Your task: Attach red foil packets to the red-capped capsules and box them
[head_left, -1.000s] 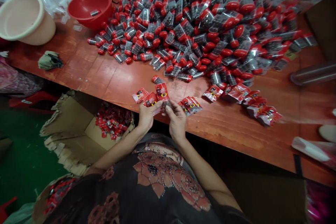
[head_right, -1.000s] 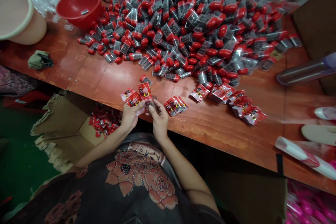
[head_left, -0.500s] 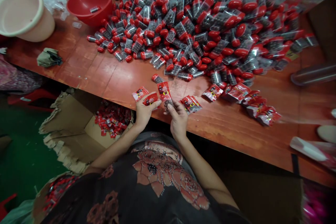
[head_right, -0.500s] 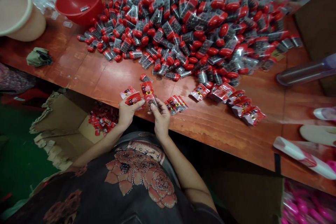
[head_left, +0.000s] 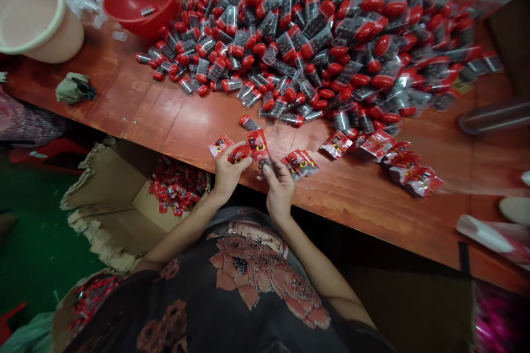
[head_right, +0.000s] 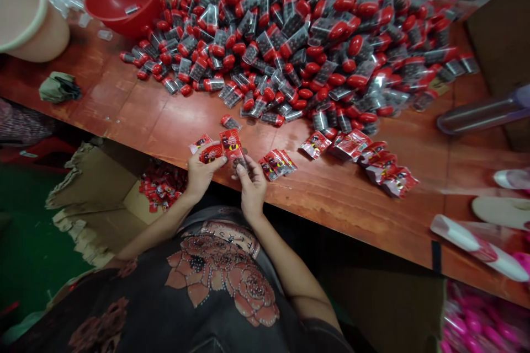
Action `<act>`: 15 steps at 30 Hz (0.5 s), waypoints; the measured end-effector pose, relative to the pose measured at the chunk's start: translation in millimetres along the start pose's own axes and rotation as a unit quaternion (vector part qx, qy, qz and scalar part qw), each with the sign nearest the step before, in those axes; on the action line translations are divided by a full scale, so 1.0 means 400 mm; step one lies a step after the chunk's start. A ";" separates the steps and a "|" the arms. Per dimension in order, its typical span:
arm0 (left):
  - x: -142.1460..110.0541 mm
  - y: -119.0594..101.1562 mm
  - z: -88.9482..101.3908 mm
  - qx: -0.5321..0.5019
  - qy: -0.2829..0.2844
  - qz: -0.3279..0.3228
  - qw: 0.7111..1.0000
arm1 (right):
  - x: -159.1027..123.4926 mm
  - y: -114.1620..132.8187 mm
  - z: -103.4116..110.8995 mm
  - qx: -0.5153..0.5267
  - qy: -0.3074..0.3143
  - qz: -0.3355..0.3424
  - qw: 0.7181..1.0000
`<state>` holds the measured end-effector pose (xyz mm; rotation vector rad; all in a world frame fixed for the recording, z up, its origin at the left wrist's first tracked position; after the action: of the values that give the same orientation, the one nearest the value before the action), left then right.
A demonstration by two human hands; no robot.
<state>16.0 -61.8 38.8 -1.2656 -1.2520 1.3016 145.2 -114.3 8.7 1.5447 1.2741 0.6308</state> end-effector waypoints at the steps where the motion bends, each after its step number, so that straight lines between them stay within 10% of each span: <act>1: -0.005 0.003 -0.002 0.000 -0.006 0.000 1.000 | -0.002 -0.003 -0.002 -0.001 -0.010 0.001 1.000; 15: 0.031 0.024 0.004 -0.211 0.025 0.133 0.968 | 0.005 -0.004 0.010 -0.081 0.032 0.030 0.996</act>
<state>14.1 -50.3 28.0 -1.8082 -1.4064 1.2112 148.6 -114.0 5.4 1.4422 1.1967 0.8090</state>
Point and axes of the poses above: each hand's wrist, its own x-axis towards the middle knuckle, its own z-axis out of the back of the hand, y = z × x, the point moved 4 cm from there along x, towards the middle knuckle, and after that the axes turned 5 degrees about y, right-handed, at the moved point
